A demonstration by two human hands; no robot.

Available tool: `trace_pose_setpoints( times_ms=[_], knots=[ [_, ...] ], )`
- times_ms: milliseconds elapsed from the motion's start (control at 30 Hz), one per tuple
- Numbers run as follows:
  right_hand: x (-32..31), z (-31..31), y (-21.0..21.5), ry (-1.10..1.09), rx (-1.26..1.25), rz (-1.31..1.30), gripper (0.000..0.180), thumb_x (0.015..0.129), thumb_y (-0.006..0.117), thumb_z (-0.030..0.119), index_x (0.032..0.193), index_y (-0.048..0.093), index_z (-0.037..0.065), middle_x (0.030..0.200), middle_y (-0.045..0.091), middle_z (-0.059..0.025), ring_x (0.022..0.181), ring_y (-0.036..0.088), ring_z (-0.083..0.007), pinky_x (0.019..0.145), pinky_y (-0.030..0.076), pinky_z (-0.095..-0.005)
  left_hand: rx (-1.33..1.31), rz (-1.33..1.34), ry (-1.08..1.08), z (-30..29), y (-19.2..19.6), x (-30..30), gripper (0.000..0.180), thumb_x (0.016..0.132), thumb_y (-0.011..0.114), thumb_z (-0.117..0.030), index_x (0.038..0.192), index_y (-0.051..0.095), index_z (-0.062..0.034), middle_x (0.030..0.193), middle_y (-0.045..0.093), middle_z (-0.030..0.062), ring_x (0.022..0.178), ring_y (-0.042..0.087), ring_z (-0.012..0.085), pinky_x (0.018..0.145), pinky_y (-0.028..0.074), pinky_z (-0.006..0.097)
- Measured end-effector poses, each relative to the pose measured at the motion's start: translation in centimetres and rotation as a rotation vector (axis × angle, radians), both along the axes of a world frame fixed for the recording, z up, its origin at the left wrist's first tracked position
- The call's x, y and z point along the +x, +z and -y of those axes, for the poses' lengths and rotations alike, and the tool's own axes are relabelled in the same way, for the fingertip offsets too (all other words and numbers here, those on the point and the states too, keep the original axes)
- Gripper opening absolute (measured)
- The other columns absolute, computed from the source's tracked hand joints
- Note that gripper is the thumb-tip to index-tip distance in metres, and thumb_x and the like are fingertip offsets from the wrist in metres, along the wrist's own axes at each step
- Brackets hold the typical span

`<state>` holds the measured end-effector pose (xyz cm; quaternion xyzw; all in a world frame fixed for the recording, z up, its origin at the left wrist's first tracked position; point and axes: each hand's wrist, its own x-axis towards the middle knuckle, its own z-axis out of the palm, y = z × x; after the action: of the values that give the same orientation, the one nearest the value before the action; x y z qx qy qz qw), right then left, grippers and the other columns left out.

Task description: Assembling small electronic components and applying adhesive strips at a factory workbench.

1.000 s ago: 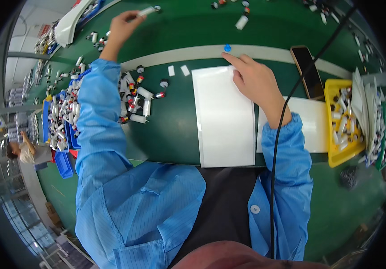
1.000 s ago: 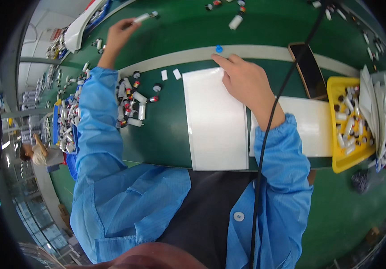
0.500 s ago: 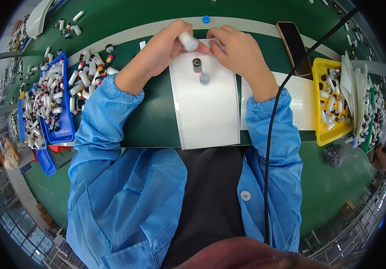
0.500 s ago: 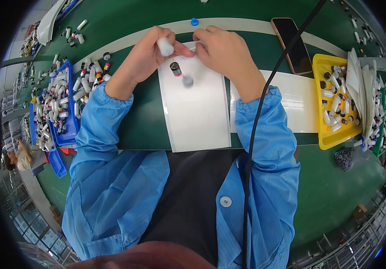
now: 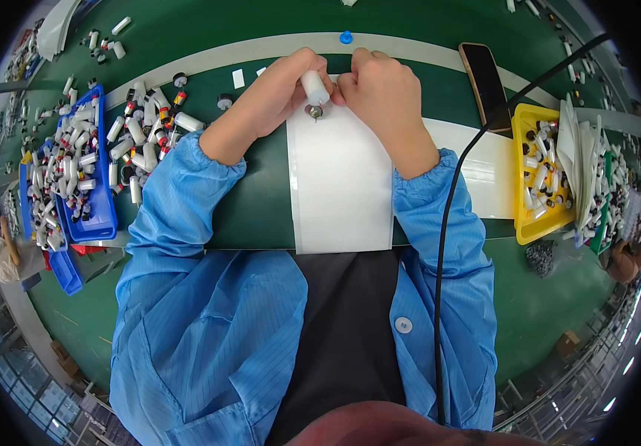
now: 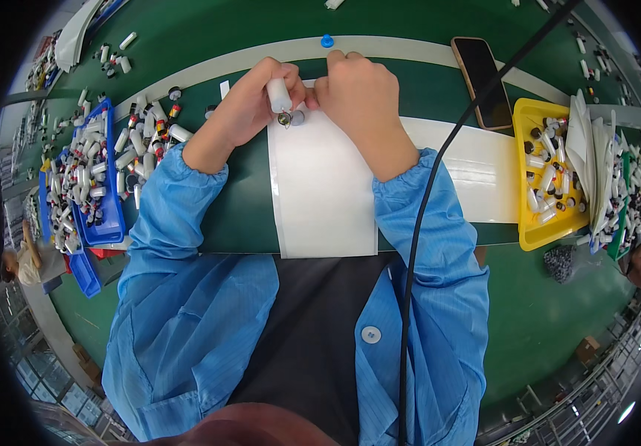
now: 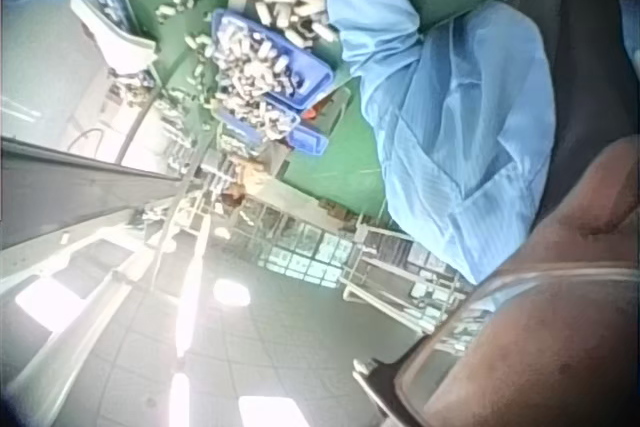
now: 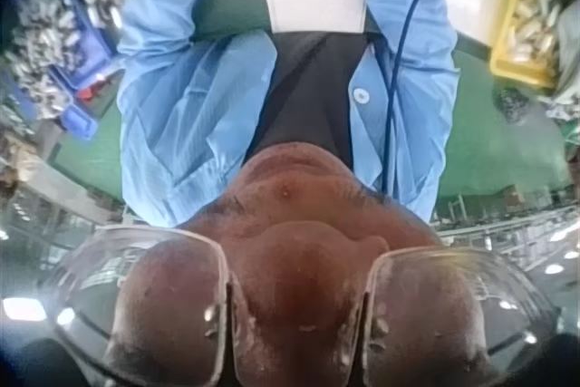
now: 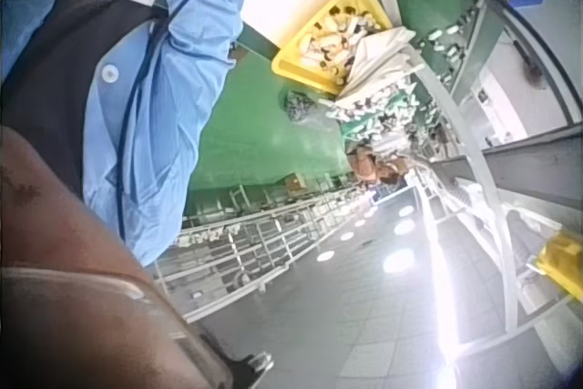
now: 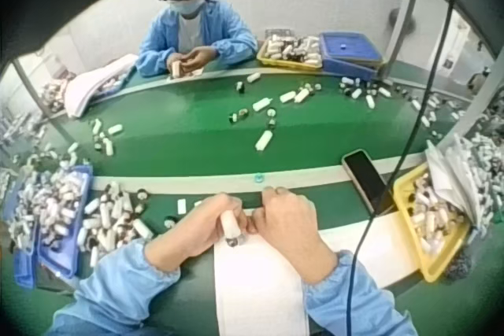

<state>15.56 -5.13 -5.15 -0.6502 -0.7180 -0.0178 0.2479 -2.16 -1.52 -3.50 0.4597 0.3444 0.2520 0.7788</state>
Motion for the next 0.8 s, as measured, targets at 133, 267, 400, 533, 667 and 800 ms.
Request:
trace_pose_setpoints(
  times_ms=[133, 267, 400, 533, 667, 800],
  knots=[
    [1.2, 0.0, 0.1, 0.012, -0.081, -0.078, 0.015, 0.073, 0.069, 0.016, 0.082, 0.067, 0.004, 0.075, 0.068, -0.0144, 0.066, 0.069, -0.0335, 0.058, 0.056, -0.0419, -0.047, 0.038, 0.011, -0.3, 0.1, -0.1, 0.040, 0.098, 0.040, -0.036, 0.070, 0.047, -0.0090, 0.072, 0.055, 0.0088, 0.095, 0.062, 0.0281, 0.088, 0.042, 0.035],
    [1.3, 0.4, 1.0, 0.082, -0.086, -0.177, 0.017, 0.075, 0.069, 0.014, 0.089, 0.065, 0.005, 0.076, 0.069, -0.0148, 0.068, 0.070, -0.0341, 0.062, 0.056, -0.0429, -0.079, 0.033, 0.028, -0.2, 0.3, 0.0, 0.040, 0.098, 0.040, -0.035, 0.069, 0.048, -0.0086, 0.071, 0.055, 0.0088, 0.094, 0.062, 0.0284, 0.088, 0.042, 0.035],
    [0.5, 0.0, 0.7, 0.010, -0.104, -0.107, 0.021, 0.074, 0.069, 0.013, 0.094, 0.065, 0.006, 0.075, 0.069, -0.0145, 0.068, 0.069, -0.0340, 0.063, 0.055, -0.0435, -0.073, 0.020, 0.030, -0.1, 0.6, 0.0, 0.040, 0.099, 0.040, -0.035, 0.068, 0.047, -0.0088, 0.071, 0.054, 0.0083, 0.092, 0.061, 0.0278, 0.087, 0.042, 0.034],
    [-1.4, -0.1, 1.3, -0.068, -0.157, 0.022, 0.026, 0.069, 0.071, 0.011, 0.094, 0.066, 0.005, 0.076, 0.070, -0.0162, 0.069, 0.071, -0.0345, 0.062, 0.057, -0.0433, -0.037, 0.027, -0.002, -0.4, 0.1, -0.3, 0.040, 0.099, 0.040, -0.035, 0.069, 0.046, -0.0089, 0.071, 0.054, 0.0080, 0.092, 0.061, 0.0269, 0.086, 0.041, 0.034],
    [-0.4, -0.2, 0.4, -0.034, -0.101, -0.118, 0.023, 0.070, 0.070, 0.010, 0.092, 0.066, 0.003, 0.073, 0.069, -0.0171, 0.068, 0.070, -0.0346, 0.063, 0.057, -0.0433, -0.038, 0.020, 0.004, -0.3, 0.1, -0.2, 0.040, 0.099, 0.040, -0.035, 0.069, 0.045, -0.0093, 0.071, 0.054, 0.0085, 0.093, 0.061, 0.0269, 0.087, 0.041, 0.034],
    [1.1, 0.0, 0.1, 0.000, -0.074, -0.331, 0.020, 0.073, 0.069, 0.009, 0.091, 0.067, 0.002, 0.071, 0.069, -0.0165, 0.065, 0.070, -0.0311, 0.062, 0.056, -0.0409, -0.065, 0.006, 0.009, -0.2, 0.3, 0.0, 0.039, 0.099, 0.040, -0.035, 0.069, 0.044, -0.0103, 0.071, 0.056, 0.0092, 0.097, 0.063, 0.0277, 0.091, 0.041, 0.034]
  ],
)
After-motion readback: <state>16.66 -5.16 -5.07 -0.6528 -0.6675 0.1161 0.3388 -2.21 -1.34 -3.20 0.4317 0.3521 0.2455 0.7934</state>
